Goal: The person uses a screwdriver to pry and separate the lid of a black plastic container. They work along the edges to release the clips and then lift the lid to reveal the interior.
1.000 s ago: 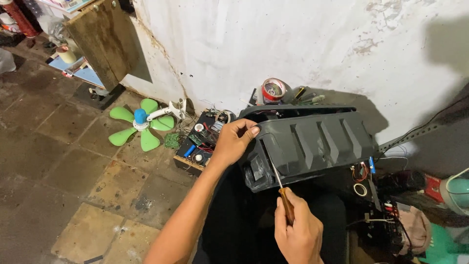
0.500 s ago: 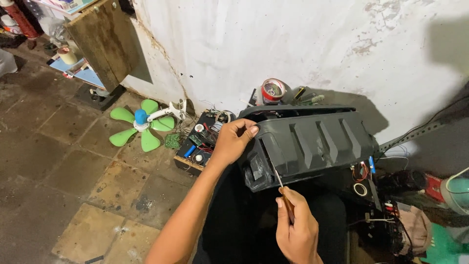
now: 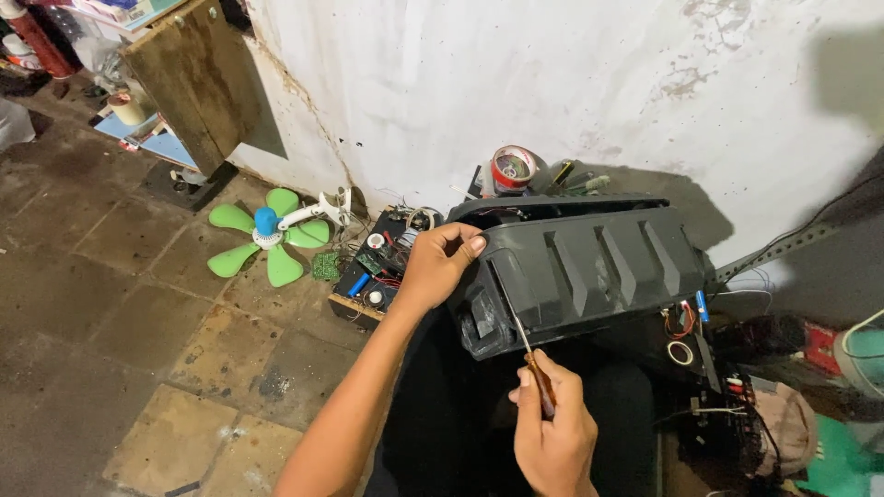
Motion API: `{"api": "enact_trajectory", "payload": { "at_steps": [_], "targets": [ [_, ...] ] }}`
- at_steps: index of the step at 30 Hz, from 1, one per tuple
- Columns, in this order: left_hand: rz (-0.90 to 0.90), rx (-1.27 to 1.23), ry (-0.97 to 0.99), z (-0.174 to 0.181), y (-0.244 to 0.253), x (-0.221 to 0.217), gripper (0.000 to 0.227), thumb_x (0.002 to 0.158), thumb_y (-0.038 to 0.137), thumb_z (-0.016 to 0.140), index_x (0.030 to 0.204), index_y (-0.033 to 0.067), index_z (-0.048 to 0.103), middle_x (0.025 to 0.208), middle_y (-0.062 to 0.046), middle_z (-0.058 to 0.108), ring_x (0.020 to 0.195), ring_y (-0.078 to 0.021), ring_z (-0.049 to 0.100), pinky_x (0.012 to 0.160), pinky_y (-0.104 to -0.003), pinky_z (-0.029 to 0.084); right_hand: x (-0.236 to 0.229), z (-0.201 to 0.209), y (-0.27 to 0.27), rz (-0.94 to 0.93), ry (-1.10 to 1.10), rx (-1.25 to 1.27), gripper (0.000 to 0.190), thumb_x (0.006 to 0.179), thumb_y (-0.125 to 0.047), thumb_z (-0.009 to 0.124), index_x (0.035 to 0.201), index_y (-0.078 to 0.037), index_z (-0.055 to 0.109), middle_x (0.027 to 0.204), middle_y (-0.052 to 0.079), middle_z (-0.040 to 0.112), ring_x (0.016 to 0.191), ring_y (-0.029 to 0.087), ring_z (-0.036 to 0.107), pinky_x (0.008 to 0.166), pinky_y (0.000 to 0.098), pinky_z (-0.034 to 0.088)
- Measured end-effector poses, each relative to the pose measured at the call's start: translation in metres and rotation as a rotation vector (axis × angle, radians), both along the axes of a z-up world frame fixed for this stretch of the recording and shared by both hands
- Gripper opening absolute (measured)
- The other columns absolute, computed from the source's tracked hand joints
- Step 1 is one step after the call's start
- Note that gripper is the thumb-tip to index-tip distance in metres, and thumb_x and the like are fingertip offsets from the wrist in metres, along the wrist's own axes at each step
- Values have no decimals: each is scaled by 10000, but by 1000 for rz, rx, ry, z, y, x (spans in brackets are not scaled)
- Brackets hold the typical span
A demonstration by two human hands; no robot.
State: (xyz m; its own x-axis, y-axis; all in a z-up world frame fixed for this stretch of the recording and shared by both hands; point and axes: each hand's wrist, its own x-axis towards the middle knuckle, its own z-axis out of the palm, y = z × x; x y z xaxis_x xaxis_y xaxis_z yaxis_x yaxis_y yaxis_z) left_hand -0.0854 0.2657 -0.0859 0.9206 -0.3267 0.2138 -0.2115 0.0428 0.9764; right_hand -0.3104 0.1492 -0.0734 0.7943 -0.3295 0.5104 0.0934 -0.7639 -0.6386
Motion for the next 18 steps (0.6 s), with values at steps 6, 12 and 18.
{"api": "enact_trajectory", "payload": {
  "at_steps": [6, 12, 18],
  "targets": [
    [11, 11, -3, 0, 0, -1, 187, 982, 282, 675, 987, 121, 771, 898, 50, 719, 885, -104, 648, 800, -316, 510, 0, 4, 6, -34, -8, -14, 276, 971, -129, 610, 1209, 11, 605, 825, 59, 749, 565, 93, 748, 550, 190, 627],
    [14, 1, -10, -5, -2, 2, 184, 983, 278, 678, 944, 114, 751, 892, 53, 707, 890, -104, 638, 788, -322, 507, 0, 4, 5, -15, -6, 34, 276, 971, -130, 610, 1212, 4, 612, 848, 64, 760, 601, 89, 766, 584, 194, 644],
    [8, -9, -37, -3, -1, 1, 231, 995, 316, 654, 863, 131, 693, 895, 62, 686, 882, -93, 609, 787, -324, 482, 1, 4, 5, -13, 2, 30, 293, 969, -140, 612, 1222, 7, 605, 892, 93, 766, 622, 115, 786, 596, 202, 665]
  ]
}}
